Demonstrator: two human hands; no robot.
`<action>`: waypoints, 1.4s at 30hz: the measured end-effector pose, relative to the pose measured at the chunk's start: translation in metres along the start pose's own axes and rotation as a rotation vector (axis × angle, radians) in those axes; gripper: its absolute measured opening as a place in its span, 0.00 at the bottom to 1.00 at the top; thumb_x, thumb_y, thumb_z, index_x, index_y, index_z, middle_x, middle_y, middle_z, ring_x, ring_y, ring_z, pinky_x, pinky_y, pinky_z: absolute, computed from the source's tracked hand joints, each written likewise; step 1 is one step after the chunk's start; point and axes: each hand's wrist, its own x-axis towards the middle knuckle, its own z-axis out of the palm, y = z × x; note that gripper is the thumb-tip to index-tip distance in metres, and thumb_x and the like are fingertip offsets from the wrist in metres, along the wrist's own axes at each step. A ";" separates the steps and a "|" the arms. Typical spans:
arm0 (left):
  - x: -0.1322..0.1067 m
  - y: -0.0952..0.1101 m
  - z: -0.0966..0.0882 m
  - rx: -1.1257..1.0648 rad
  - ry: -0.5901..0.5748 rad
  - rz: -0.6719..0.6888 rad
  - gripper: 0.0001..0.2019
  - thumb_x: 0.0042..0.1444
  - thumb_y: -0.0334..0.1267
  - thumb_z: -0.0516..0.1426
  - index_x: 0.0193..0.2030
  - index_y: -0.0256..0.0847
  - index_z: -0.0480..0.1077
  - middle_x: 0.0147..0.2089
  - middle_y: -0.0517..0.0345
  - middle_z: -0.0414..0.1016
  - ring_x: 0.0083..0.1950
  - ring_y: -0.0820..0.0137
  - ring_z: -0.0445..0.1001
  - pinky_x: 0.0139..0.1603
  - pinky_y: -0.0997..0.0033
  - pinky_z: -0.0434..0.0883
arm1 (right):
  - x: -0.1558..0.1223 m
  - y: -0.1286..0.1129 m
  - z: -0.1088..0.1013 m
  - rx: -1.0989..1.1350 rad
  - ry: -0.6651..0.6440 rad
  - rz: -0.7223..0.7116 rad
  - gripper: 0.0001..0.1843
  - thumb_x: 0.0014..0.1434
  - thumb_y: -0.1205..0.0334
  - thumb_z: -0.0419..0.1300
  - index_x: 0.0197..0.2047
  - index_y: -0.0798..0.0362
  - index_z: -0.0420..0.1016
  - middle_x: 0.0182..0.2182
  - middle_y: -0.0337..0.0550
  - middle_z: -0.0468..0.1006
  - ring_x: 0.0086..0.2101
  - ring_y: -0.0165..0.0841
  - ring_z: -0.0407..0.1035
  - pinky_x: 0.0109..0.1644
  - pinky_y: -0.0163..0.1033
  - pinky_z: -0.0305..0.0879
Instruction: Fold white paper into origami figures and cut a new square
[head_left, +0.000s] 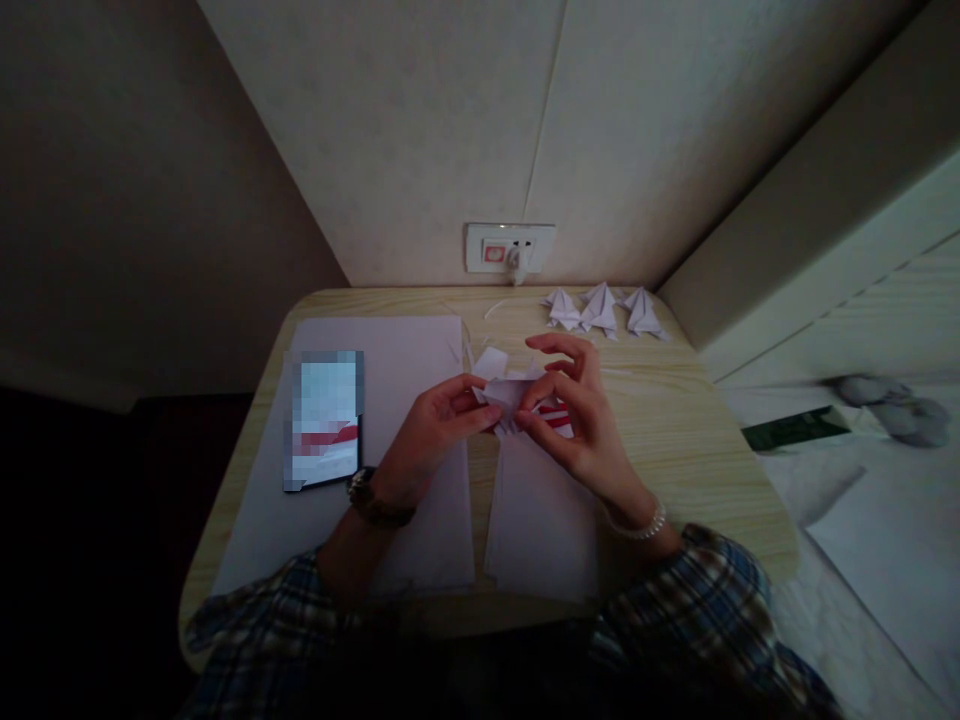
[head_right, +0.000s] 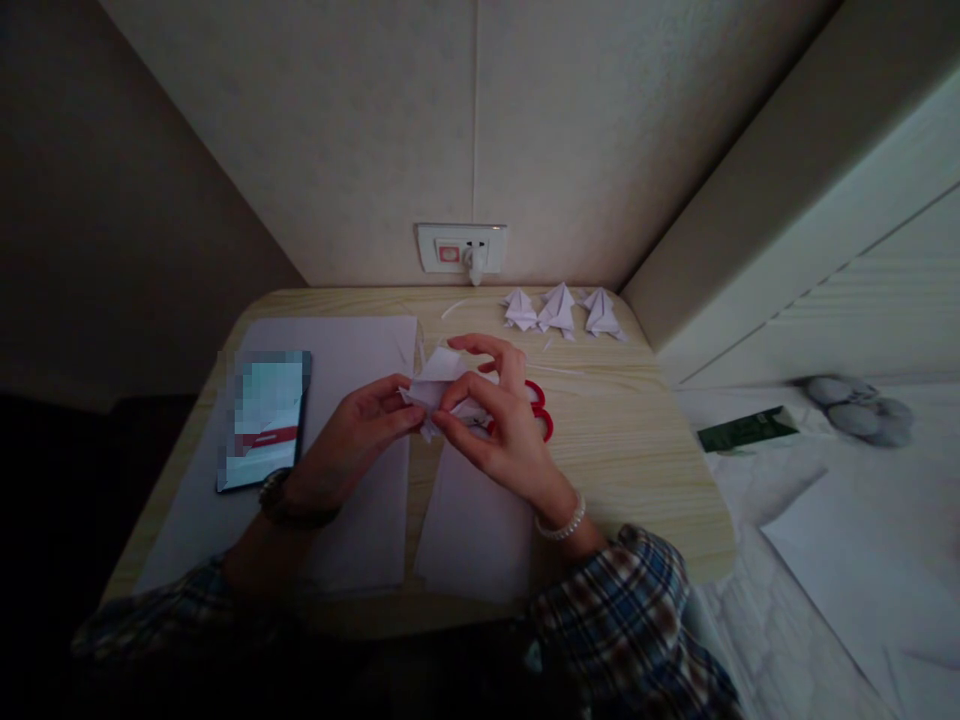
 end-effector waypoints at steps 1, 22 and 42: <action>0.000 0.000 0.000 0.003 0.003 0.001 0.12 0.41 0.35 0.69 0.32 0.37 0.73 0.28 0.62 0.79 0.31 0.74 0.75 0.37 0.75 0.70 | 0.000 0.000 0.000 -0.003 0.000 -0.003 0.06 0.57 0.62 0.64 0.31 0.48 0.70 0.56 0.43 0.64 0.58 0.43 0.58 0.57 0.52 0.61; 0.001 -0.004 0.001 0.032 0.049 0.019 0.11 0.42 0.33 0.68 0.31 0.38 0.71 0.30 0.61 0.81 0.32 0.71 0.77 0.39 0.72 0.72 | 0.001 0.001 0.003 0.006 0.021 0.043 0.08 0.55 0.68 0.62 0.29 0.50 0.66 0.55 0.45 0.64 0.55 0.44 0.61 0.54 0.52 0.64; 0.000 -0.001 -0.003 -0.029 0.044 -0.029 0.13 0.39 0.35 0.70 0.30 0.38 0.72 0.26 0.64 0.79 0.28 0.76 0.74 0.34 0.77 0.70 | 0.004 0.006 -0.011 -0.055 -0.125 -0.090 0.06 0.59 0.58 0.63 0.31 0.47 0.76 0.61 0.38 0.60 0.62 0.44 0.53 0.59 0.52 0.57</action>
